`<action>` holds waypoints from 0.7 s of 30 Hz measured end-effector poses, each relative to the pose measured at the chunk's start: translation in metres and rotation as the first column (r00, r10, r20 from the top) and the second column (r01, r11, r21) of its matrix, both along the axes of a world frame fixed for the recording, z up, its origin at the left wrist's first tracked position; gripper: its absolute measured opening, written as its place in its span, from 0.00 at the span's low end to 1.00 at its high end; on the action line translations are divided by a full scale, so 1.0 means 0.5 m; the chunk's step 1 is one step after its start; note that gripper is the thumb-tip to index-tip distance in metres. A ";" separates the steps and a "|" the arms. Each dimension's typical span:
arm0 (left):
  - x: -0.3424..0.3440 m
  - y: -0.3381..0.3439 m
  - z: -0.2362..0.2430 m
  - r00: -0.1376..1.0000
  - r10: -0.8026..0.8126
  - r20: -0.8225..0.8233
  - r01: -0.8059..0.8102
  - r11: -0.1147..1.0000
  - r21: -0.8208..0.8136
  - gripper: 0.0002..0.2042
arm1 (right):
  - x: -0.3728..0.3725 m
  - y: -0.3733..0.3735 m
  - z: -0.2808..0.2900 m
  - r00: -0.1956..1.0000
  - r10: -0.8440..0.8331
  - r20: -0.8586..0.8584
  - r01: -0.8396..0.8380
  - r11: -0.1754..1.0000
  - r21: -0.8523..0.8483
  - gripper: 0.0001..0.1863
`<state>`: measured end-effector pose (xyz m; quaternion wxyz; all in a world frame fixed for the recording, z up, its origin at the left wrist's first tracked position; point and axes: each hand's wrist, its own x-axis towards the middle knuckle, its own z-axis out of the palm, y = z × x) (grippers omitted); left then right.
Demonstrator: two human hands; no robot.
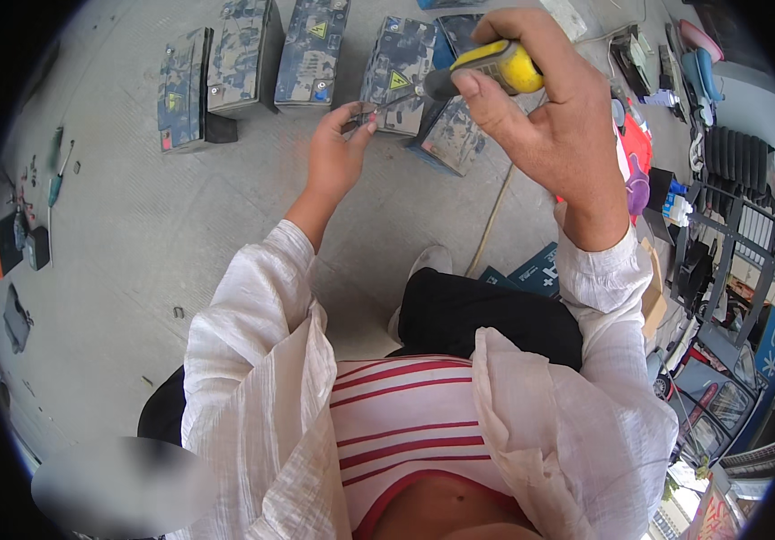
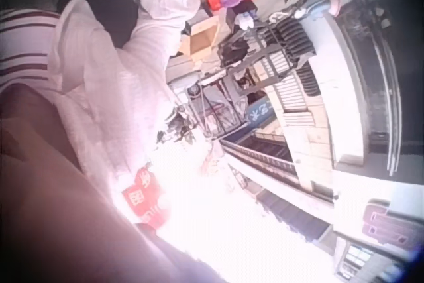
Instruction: The person sits on the ground and uses a yellow-handled screwdriver to open the tops of several rectangular batteries laid out in front. They repeatedly pry open the battery caps, remove them, and set them aside, then continue to the next battery in the row.
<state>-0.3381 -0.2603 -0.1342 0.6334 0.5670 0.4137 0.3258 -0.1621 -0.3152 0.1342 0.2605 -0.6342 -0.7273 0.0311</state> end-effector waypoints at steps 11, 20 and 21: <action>-0.011 -0.006 0.017 0.997 -0.035 -0.065 0.036 0.999 0.020 0.15 | -0.019 0.009 0.002 0.994 0.020 -0.110 -0.017 0.999 0.035 0.18; -0.079 0.061 0.168 0.893 -0.336 -0.299 0.341 0.939 -0.038 0.15 | -0.034 0.006 0.023 0.991 -0.128 -0.024 0.128 0.992 0.001 0.13; -0.080 0.081 0.214 0.866 -0.365 -0.342 0.398 0.917 0.030 0.15 | -0.033 0.002 0.022 0.990 -0.137 -0.041 0.137 0.991 -0.003 0.13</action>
